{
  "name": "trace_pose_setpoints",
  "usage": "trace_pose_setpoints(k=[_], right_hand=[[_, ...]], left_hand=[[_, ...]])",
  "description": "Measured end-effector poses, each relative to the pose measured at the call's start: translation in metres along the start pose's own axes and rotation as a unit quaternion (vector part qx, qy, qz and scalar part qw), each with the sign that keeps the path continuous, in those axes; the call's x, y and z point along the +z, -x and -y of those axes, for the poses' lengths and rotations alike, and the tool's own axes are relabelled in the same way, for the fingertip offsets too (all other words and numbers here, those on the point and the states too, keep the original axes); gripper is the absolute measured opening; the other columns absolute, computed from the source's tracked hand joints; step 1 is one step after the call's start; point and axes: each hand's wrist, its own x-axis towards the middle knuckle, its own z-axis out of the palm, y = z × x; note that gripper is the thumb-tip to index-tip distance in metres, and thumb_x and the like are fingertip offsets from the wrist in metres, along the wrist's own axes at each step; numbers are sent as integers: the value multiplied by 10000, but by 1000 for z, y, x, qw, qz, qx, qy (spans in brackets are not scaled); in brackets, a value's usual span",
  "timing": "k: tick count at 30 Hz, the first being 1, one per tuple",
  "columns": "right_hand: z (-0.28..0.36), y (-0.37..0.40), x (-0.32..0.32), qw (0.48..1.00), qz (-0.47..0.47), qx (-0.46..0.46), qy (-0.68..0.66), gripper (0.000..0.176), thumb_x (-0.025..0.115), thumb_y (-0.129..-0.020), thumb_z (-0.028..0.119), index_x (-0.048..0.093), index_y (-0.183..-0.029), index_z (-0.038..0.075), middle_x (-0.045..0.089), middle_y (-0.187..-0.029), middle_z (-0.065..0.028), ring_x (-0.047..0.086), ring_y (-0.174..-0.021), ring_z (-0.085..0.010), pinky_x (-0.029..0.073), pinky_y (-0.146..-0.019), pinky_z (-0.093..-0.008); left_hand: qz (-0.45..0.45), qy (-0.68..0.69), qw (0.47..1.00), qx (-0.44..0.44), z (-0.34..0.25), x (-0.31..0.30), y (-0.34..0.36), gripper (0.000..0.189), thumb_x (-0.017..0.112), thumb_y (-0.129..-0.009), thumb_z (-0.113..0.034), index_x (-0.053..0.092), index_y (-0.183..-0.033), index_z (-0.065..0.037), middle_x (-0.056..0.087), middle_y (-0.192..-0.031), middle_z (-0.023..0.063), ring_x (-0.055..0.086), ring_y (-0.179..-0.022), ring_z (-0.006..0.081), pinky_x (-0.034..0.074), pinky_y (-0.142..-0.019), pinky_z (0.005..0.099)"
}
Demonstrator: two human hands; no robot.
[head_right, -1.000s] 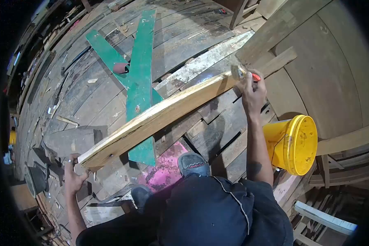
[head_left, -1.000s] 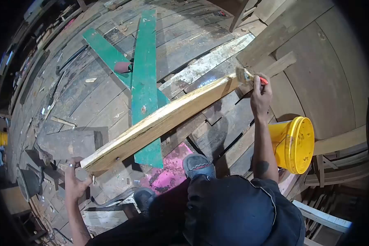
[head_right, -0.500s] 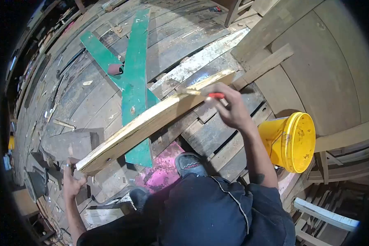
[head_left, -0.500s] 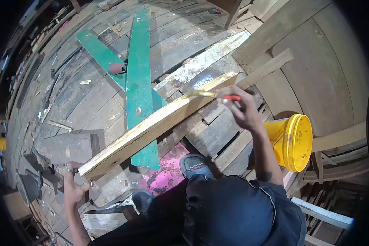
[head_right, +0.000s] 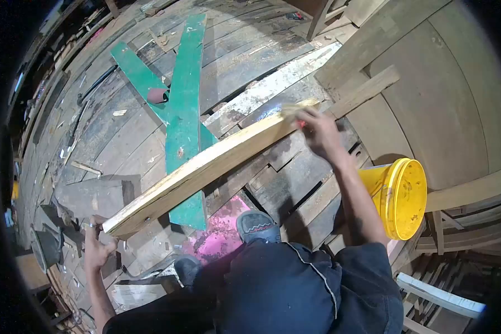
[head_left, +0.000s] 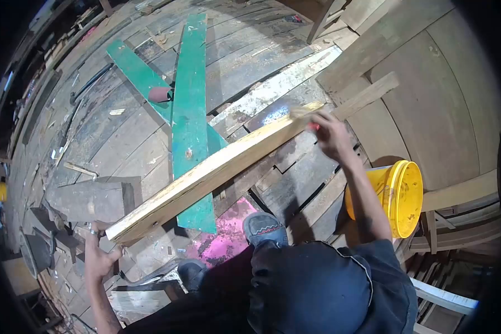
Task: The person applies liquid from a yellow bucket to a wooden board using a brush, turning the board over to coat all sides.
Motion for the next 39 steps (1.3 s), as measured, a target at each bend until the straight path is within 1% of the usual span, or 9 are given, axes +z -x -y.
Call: trace_pose_setpoints(k=[6,9,11,17,19,21,24,27,39], right_hand=[[27,8,-11,978,54,-84,-183,217,630,-889,-4,668,-1099,36,712,-1052,-122,689,-946,-235,539,-867,-342],[-10,6,-19,924,-20,51,-378,169,575,-1048,150,655,-1140,34,692,-1004,-36,646,-965,-114,517,-869,-296],[-31,0,-20,929,-134,100,-331,206,564,-1067,211,657,-1142,44,693,-1019,-41,643,-973,-99,518,-857,-286],[-27,-15,-15,981,-191,-21,29,169,595,-1005,150,659,-1099,25,675,-937,-56,623,-871,-125,508,-790,-308],[-10,-13,-9,996,-79,37,-5,152,621,-938,73,661,-1082,42,683,-1033,-127,686,-894,-265,522,-789,-347],[4,-11,-9,993,-57,89,-55,145,601,-995,117,636,-1105,29,690,-990,-110,685,-864,-216,524,-764,-319],[5,-6,-11,885,-150,156,-412,240,534,-1079,250,575,-1161,28,678,-903,-50,657,-785,-104,529,-714,-250],[-18,4,-3,830,-179,209,-486,224,551,-1071,259,591,-1131,47,675,-889,-47,655,-752,-104,543,-697,-267],[-37,39,22,792,-197,285,-503,143,666,-982,165,595,-1101,128,660,-963,-17,648,-874,-115,552,-705,-303]], left_hand=[[6,21,1000,3,5,0,-2,407,737,-716,-112,514,-1049,-43,559,-968,49,538,-938,159,434,-891,312],[7,29,1000,-2,2,-1,0,418,745,-709,-119,519,-1052,-42,559,-969,50,541,-942,160,437,-894,312],[6,41,999,-10,-1,0,1,426,750,-706,-124,522,-1055,-40,558,-969,51,540,-943,159,437,-896,310],[-8,-16,1000,17,-3,5,9,479,765,-634,-105,555,-1055,-18,606,-989,113,582,-972,236,455,-927,354],[-5,-29,999,40,1,9,12,485,758,-603,-72,534,-1029,-17,578,-972,115,573,-954,257,457,-918,363],[-11,-17,998,53,1,11,13,493,758,-581,-55,516,-1009,-17,556,-957,111,563,-931,269,457,-909,366],[0,-27,998,49,0,10,13,486,758,-595,-66,516,-1014,-25,558,-986,103,556,-949,256,455,-908,370],[1,0,1000,28,-1,10,11,497,757,-598,-123,535,-1035,-37,580,-1008,87,567,-952,222,452,-911,344],[76,67,988,-116,7,-6,11,687,850,-650,-188,583,-1262,-25,621,-1180,87,582,-1099,202,442,-997,362]])
